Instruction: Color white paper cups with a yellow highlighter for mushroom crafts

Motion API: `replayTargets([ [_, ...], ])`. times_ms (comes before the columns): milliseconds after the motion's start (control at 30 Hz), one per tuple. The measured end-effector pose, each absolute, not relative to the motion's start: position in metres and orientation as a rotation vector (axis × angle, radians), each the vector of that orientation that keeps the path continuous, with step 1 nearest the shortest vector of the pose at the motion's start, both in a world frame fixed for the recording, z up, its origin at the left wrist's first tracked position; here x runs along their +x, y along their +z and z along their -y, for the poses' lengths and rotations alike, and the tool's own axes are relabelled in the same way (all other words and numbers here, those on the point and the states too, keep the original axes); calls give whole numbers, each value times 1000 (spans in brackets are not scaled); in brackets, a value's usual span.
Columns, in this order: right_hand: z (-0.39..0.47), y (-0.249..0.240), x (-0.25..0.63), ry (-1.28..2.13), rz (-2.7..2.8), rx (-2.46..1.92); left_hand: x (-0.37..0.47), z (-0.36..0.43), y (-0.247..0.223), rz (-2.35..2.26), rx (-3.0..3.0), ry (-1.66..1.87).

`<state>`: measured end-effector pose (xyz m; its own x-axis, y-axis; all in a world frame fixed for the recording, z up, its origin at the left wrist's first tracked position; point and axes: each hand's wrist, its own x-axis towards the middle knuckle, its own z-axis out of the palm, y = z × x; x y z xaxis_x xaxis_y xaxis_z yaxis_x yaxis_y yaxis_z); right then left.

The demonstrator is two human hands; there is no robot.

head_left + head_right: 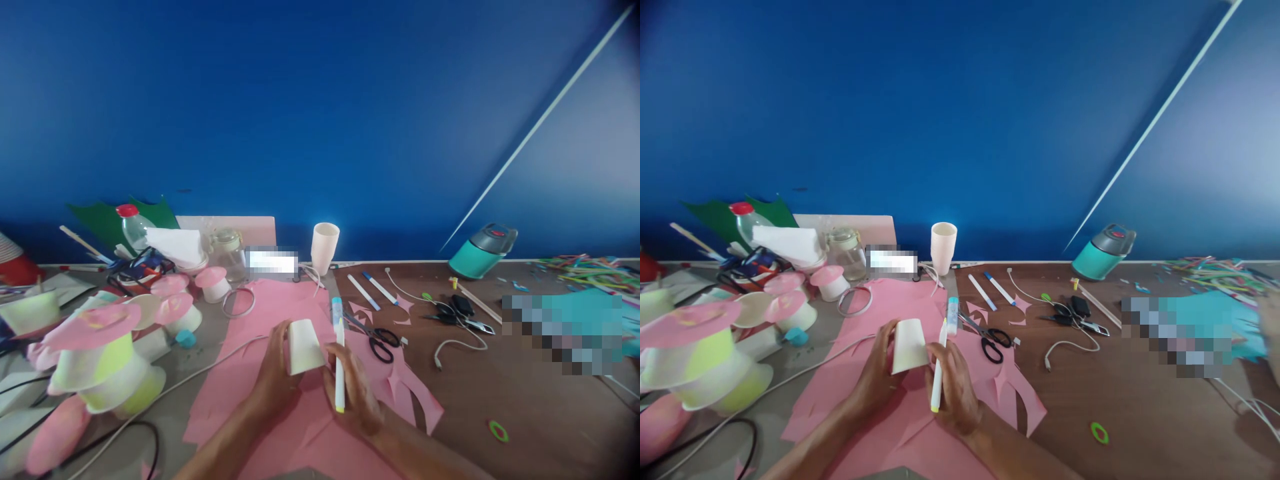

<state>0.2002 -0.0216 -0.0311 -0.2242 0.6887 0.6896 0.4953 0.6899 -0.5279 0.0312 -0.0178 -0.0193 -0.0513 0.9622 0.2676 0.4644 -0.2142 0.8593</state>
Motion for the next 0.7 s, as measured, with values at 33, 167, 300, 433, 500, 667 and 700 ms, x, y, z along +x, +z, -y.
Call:
replayTargets([
  [33,22,-31,200,233,1895,-926,31,18,-19,-1538,1722,1223],
  [167,24,-30,199,243,1892,-946,31,16,-18,-1640,1767,1240],
  [300,23,-28,197,200,1860,-908,31,16,-20,-1667,1792,1243],
  [433,23,-29,196,158,1835,-910,31,15,-24,-1649,1810,1232],
  [500,23,-31,197,167,1827,-882,30,15,-26,-1636,1814,1240],
  [667,20,-37,199,248,1779,-843,29,14,-28,-1576,1805,1244],
  [700,19,-39,199,239,1766,-848,29,14,-29,-1564,1801,1245],
])
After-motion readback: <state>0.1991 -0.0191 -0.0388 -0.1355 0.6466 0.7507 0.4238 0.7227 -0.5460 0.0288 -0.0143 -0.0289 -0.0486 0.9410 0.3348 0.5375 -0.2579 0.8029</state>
